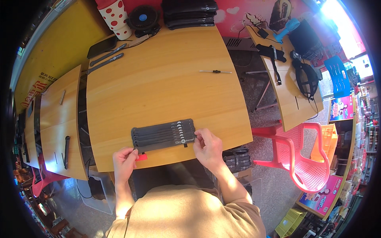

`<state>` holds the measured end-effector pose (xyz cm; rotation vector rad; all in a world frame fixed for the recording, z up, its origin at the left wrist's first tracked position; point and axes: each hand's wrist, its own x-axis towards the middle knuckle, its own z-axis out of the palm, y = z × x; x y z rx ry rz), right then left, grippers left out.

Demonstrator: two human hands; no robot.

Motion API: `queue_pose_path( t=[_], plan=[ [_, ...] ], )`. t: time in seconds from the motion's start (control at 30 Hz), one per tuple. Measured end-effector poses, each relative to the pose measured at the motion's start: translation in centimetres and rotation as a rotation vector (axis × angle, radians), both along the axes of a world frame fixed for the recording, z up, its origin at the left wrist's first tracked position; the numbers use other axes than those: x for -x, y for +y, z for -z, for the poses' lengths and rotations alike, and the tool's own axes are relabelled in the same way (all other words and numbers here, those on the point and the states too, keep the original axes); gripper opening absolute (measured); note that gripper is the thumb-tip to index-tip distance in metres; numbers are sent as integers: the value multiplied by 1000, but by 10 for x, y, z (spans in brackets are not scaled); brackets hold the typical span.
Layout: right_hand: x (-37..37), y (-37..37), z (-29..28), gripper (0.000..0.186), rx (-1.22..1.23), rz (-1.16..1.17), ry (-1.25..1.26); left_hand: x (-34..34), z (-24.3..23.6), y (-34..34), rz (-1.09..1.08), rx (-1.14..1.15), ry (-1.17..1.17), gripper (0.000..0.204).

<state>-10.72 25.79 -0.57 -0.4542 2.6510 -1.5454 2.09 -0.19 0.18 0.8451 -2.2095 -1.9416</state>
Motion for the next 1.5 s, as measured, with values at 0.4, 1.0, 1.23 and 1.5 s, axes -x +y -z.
queue_pose_path(
  t=[0.4,1.0,1.23,1.5],
  plan=[
    [1,-1,0,22,-72,-35,33,1,-2,5,-91,11,-58,13],
    [0,0,0,19,-69,-17,-16,5,-1,11,-141,145,-78,11],
    [1,0,0,19,-63,-26,6,6,-3,9,-147,108,-77,14],
    [3,1,-3,14,-72,-59,50,5,5,8,-103,147,-8,7]
  ],
)
